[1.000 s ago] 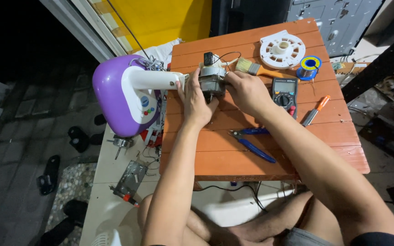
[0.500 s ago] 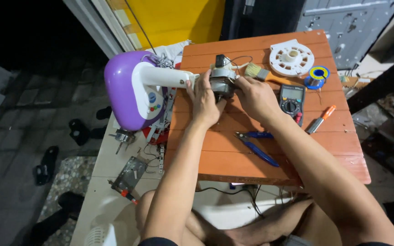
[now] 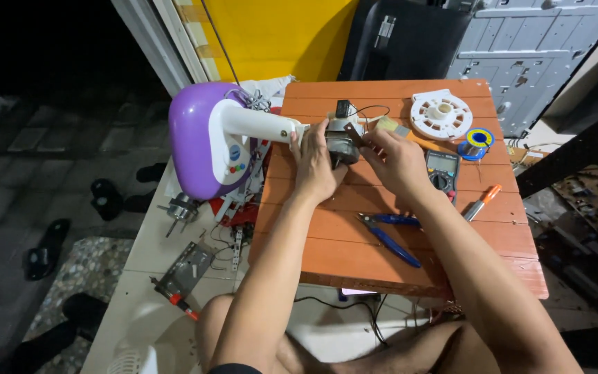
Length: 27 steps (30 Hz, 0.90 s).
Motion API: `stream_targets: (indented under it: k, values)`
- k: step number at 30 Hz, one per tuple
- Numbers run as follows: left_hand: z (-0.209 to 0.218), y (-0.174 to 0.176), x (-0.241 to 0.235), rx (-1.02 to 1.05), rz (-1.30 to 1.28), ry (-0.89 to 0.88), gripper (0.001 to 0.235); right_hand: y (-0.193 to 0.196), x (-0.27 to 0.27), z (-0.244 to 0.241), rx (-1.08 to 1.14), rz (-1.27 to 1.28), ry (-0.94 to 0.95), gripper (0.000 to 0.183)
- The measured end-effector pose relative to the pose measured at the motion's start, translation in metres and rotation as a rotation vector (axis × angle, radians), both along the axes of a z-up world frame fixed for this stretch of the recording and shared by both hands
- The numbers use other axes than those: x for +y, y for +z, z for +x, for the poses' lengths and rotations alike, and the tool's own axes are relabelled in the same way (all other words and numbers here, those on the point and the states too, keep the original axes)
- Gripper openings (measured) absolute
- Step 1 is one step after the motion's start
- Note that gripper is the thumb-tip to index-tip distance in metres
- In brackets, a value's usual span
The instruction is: The person is repairing an electronic device on a wooden table. They use a multimeter to test connections and manipulate wires and components with their hands.
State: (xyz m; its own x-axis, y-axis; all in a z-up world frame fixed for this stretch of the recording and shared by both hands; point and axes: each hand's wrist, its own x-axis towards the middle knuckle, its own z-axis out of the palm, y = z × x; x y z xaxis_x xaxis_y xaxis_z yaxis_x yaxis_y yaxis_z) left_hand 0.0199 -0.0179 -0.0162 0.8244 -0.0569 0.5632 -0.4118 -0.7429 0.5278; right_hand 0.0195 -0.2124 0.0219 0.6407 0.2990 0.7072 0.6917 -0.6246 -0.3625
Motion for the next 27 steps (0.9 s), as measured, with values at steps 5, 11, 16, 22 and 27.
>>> stream_targets:
  k: [5,11,16,22,27]
  values:
    - [-0.002,0.004,-0.002,0.007,-0.024,0.006,0.104,0.003,0.002,0.0,-0.079,-0.091,-0.026,0.015]
    - [0.001,-0.002,0.002,-0.024,-0.043,-0.024,0.109,-0.004,0.005,0.002,-0.098,-0.123,-0.046,0.009]
    - [0.004,-0.001,0.013,-0.021,-0.13,-0.096,0.099,-0.003,0.006,-0.002,-0.077,-0.103,-0.036,0.011]
    - [0.003,0.005,0.021,-0.001,-0.131,-0.111,0.092,-0.005,0.007,-0.005,0.125,-0.071,-0.012,0.02]
    - [0.006,0.003,0.022,-0.053,-0.131,-0.125,0.081,-0.01,0.005,-0.004,0.155,-0.041,-0.017,0.023]
